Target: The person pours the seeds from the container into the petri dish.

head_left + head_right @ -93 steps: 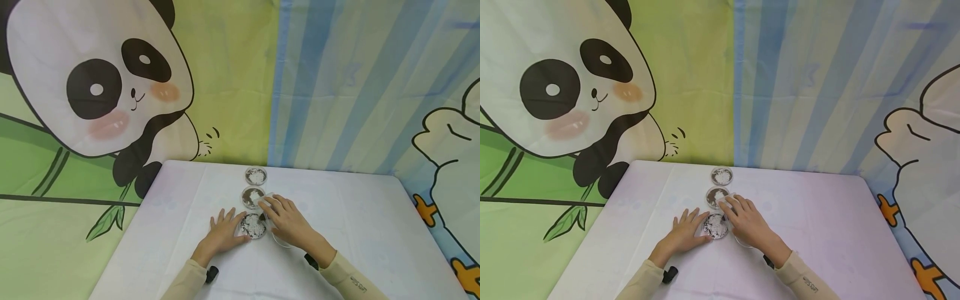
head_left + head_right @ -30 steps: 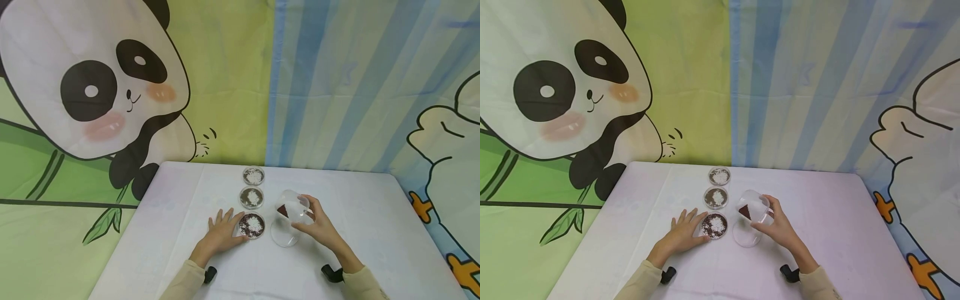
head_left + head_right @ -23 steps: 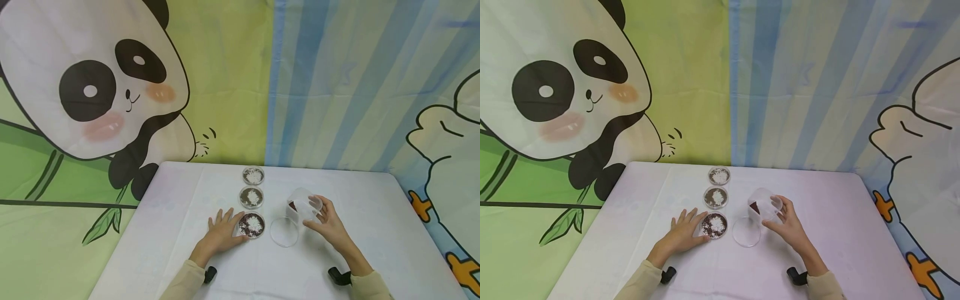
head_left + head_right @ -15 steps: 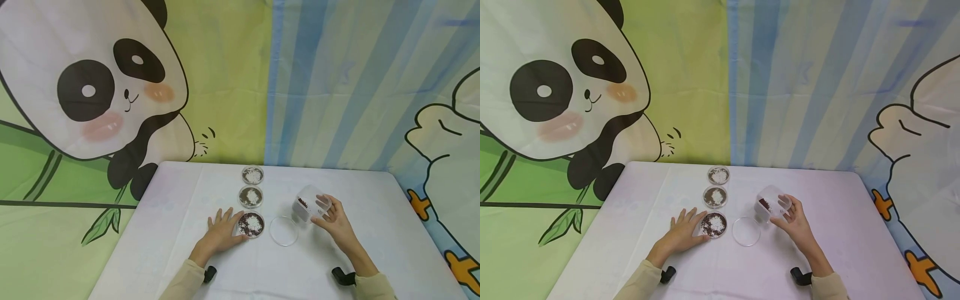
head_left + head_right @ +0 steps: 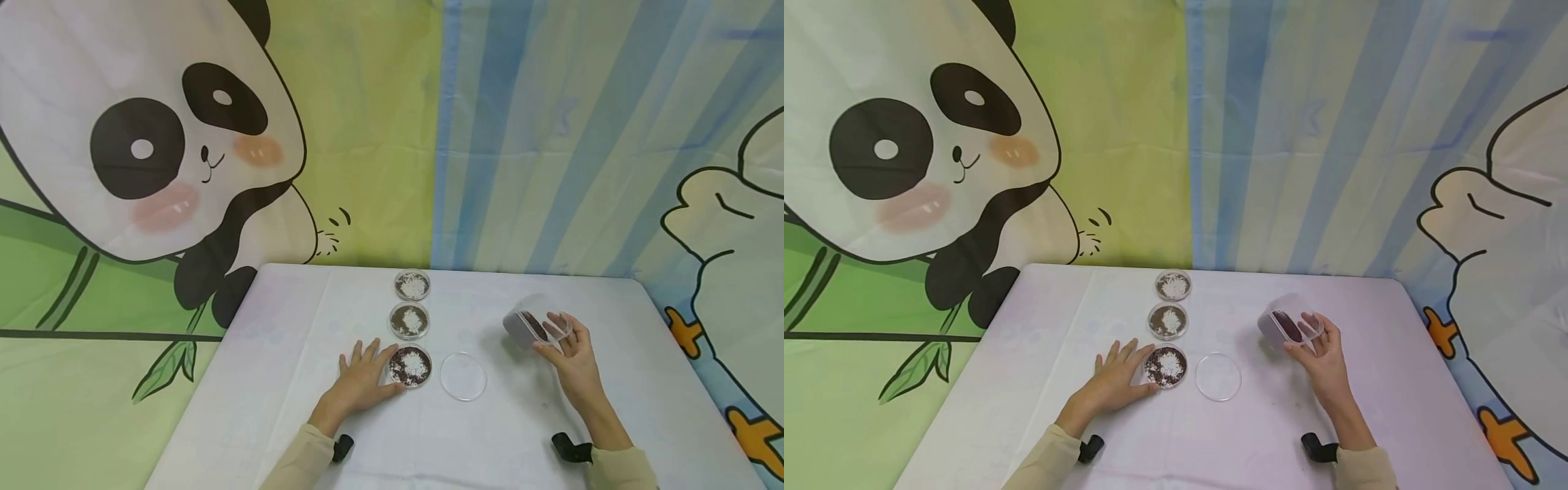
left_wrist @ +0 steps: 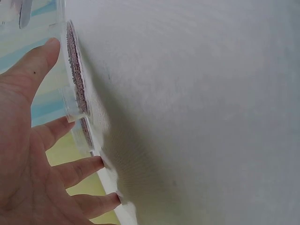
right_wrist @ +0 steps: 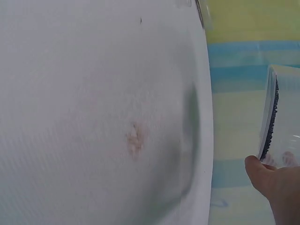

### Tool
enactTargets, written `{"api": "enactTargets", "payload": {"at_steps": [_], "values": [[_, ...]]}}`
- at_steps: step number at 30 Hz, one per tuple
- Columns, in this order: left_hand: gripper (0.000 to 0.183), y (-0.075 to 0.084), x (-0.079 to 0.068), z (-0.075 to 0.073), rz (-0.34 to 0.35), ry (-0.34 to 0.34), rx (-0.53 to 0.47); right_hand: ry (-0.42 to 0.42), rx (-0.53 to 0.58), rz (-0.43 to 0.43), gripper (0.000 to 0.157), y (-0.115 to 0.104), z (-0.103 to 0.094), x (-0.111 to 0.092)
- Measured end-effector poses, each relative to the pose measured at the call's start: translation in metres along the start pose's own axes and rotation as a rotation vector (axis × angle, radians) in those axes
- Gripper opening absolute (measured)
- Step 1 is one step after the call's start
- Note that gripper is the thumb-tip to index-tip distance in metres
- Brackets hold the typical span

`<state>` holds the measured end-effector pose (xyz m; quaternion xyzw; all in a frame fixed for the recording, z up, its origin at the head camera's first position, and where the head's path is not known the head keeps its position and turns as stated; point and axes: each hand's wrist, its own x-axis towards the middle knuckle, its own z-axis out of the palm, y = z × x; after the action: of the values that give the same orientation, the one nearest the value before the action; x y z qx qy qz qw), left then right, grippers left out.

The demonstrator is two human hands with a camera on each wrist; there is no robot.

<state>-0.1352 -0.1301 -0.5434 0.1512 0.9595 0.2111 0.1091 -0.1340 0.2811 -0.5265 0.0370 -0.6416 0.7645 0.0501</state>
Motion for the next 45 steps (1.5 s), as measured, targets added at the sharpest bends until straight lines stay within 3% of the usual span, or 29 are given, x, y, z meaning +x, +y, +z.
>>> {"api": "enactTargets", "payload": {"at_steps": [8,11,24,30,36,45], "values": [[0.082,0.0,0.0,-0.001,-0.003,-0.005,-0.006,0.224,-0.364,0.049,0.096,-0.004,-0.017,0.005],[0.082,0.0,0.0,0.0,-0.008,-0.008,-0.003,0.289,-0.429,0.084,0.096,-0.003,-0.022,0.008],[0.083,0.0,0.001,-0.001,-0.007,-0.003,-0.001,0.431,-0.487,0.277,0.106,0.003,-0.035,0.023],[0.083,-0.001,0.001,0.001,-0.009,-0.008,0.001,0.429,-0.485,0.338,0.111,0.008,-0.04,0.024],[0.083,-0.002,0.0,0.004,-0.008,-0.013,0.003,0.416,-0.502,0.364,0.113,0.013,-0.042,0.023],[0.084,-0.001,0.001,0.003,-0.011,-0.006,0.009,0.423,-0.469,0.326,0.112,0.016,-0.04,0.025]]}}
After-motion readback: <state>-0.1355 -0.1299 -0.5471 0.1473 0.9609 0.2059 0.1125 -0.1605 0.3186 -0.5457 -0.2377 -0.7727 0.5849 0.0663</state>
